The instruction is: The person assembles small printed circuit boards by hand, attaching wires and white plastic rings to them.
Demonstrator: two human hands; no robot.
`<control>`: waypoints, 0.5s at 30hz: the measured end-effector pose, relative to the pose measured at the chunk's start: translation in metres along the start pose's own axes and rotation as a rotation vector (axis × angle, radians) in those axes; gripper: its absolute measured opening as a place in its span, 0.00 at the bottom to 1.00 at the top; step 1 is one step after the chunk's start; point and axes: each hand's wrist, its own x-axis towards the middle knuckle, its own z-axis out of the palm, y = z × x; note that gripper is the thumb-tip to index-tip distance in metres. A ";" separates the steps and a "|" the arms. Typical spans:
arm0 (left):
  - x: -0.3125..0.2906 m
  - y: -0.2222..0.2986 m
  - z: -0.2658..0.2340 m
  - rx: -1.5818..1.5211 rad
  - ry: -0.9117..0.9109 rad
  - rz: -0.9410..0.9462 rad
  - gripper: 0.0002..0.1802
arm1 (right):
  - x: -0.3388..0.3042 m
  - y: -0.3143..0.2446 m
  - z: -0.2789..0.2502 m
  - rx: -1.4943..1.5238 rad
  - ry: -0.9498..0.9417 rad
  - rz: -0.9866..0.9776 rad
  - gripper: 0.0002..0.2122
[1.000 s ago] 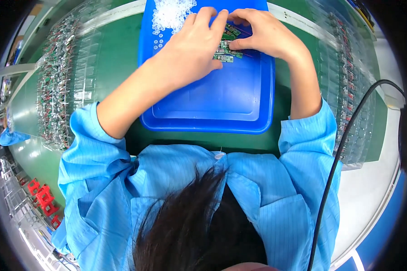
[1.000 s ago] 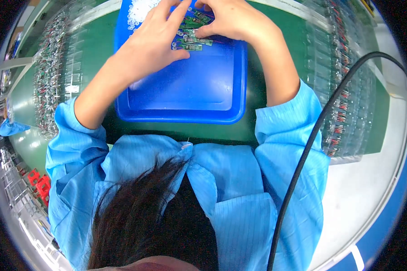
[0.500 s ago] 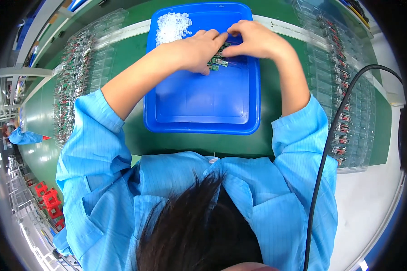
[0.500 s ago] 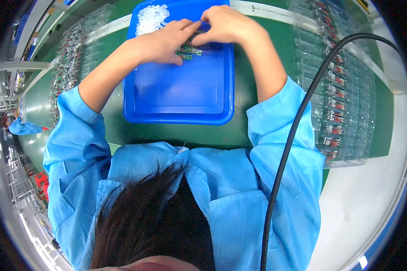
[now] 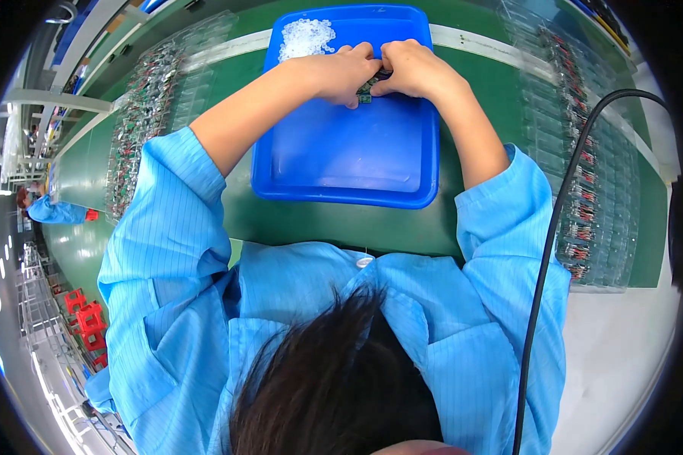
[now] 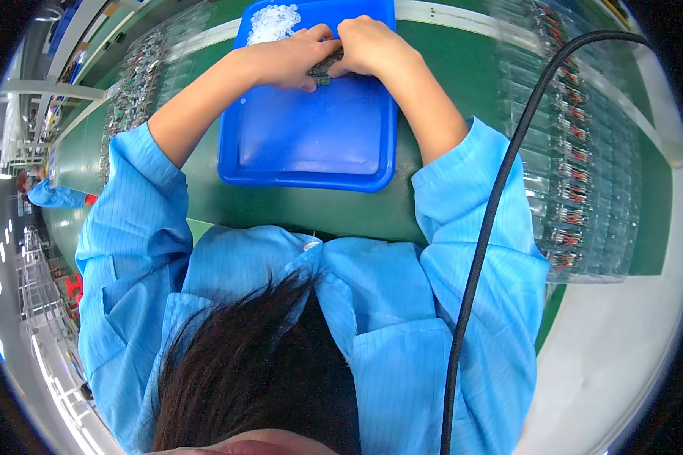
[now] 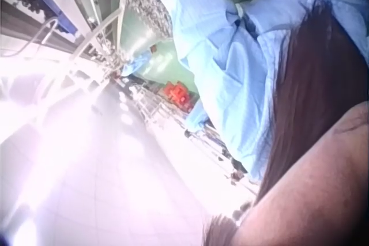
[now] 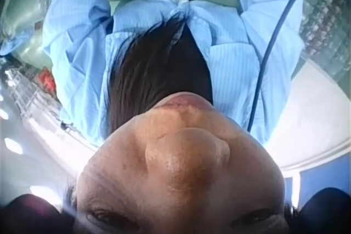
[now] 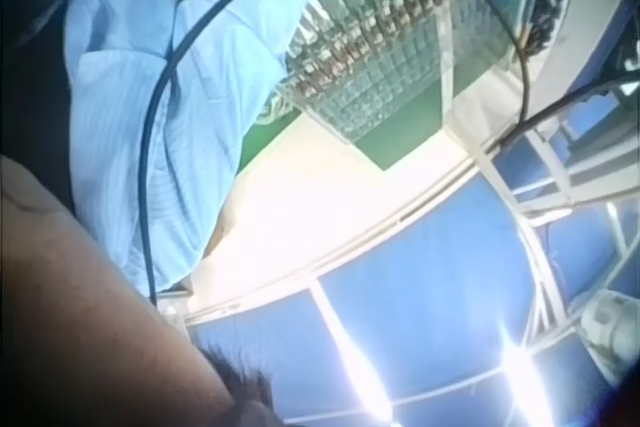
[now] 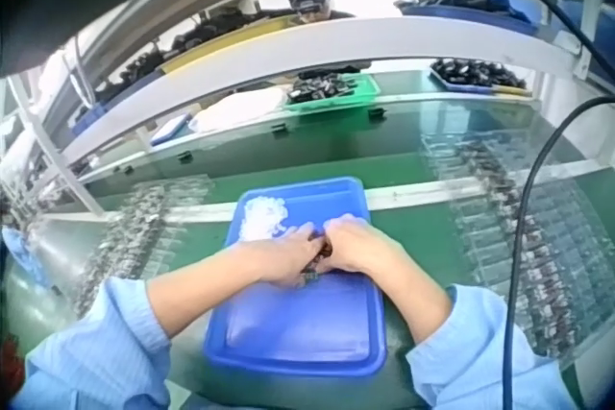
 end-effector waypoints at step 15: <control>-0.033 0.046 0.098 0.302 0.826 -0.192 0.07 | 0.008 0.089 -0.046 0.659 0.339 -0.049 0.14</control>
